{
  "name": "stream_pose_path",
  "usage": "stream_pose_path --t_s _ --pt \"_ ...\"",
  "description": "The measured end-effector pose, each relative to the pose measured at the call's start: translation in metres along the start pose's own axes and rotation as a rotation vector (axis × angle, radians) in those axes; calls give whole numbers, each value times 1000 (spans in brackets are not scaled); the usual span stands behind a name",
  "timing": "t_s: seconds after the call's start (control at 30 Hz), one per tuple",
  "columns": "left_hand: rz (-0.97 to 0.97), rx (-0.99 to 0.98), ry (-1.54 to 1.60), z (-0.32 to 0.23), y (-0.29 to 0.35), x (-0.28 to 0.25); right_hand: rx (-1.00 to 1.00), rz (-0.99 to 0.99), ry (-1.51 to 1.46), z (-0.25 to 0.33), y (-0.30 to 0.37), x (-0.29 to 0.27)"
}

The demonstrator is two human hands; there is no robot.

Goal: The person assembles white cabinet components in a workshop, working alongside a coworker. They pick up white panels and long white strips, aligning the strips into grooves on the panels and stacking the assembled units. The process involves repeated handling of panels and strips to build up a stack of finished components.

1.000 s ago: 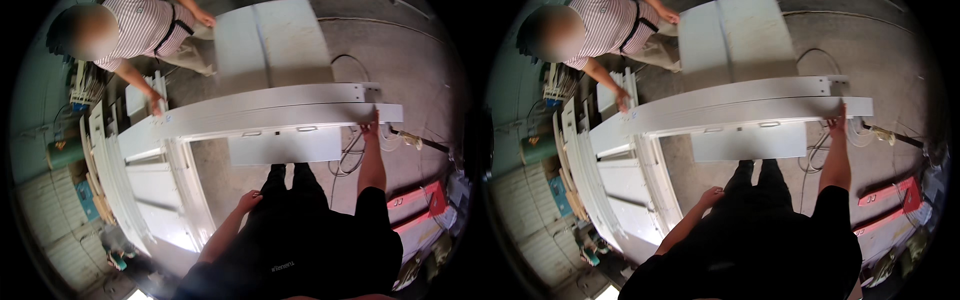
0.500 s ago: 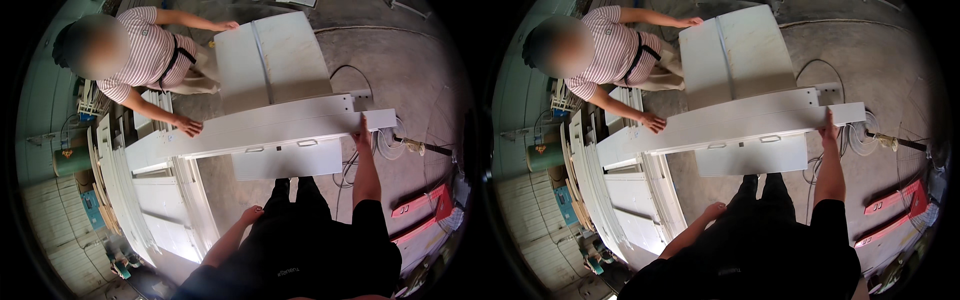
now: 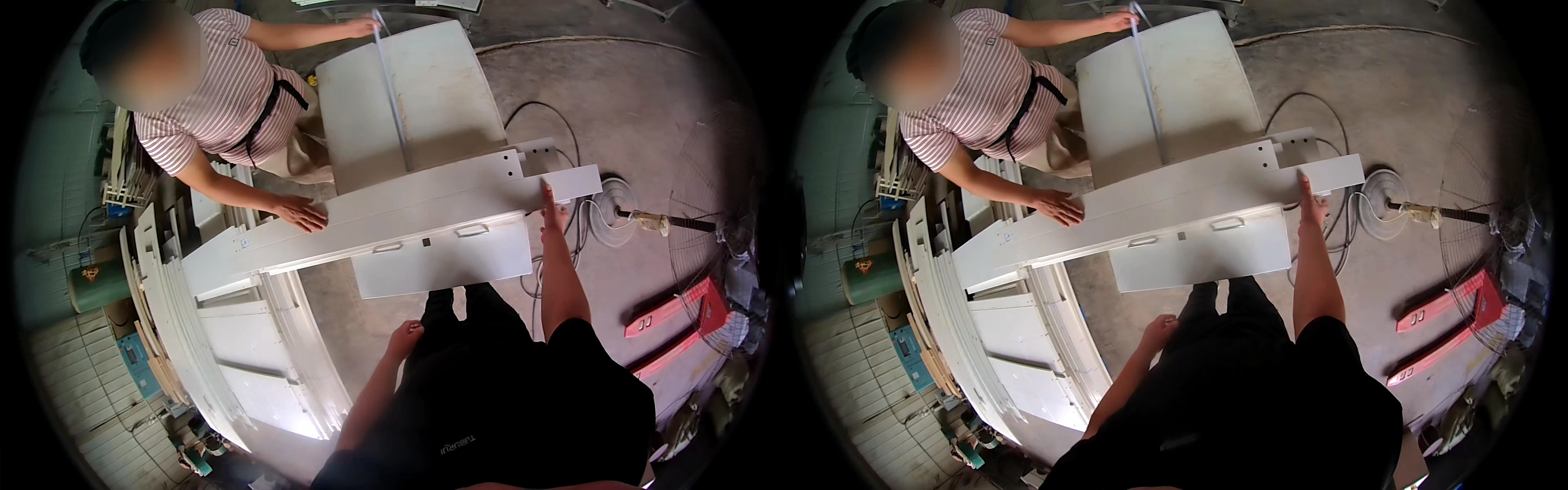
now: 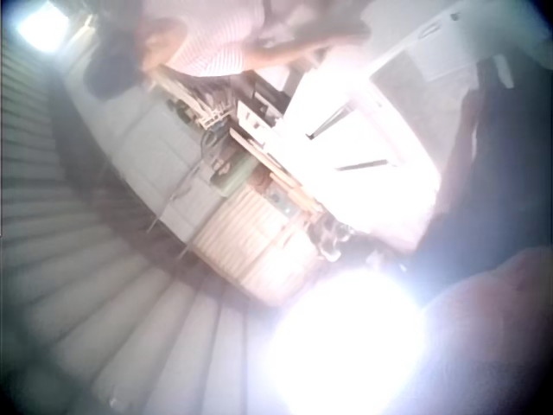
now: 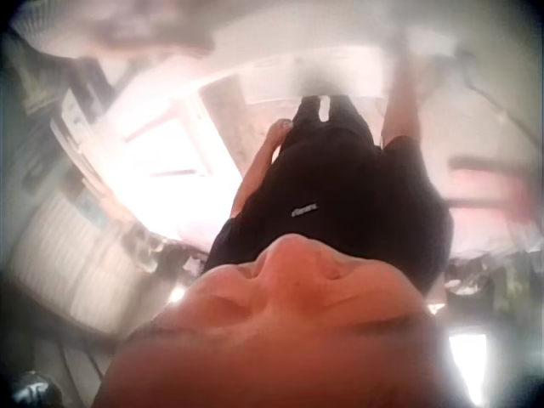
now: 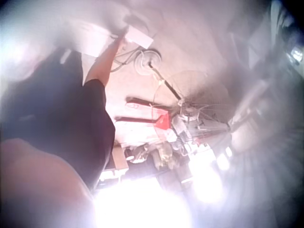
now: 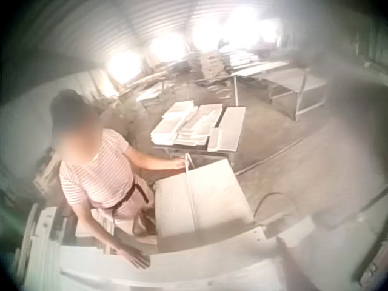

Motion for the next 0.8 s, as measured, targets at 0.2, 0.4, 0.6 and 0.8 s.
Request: stream_pose_path --t_s 0.2,0.4,0.6,0.8 --pt "-153 -37 -12 50 40 -7 -1110 -122 130 143 119 -53" --pt "-75 76 -175 108 38 -4 -1624 406 886 126 189 34" --pt "-138 -175 188 151 46 11 -1629 347 1170 122 185 59" --pt "-235 418 -263 194 83 40 -1555 467 1163 125 195 54"
Point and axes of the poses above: each hand's wrist, its own y-axis away from the middle knuckle, its own x-axis out of the palm, z = x × y, the point moved 9 cm from there along -y, towards the middle knuckle, and after that the axes turned 14 degrees about -z, right-handed, at the moved point
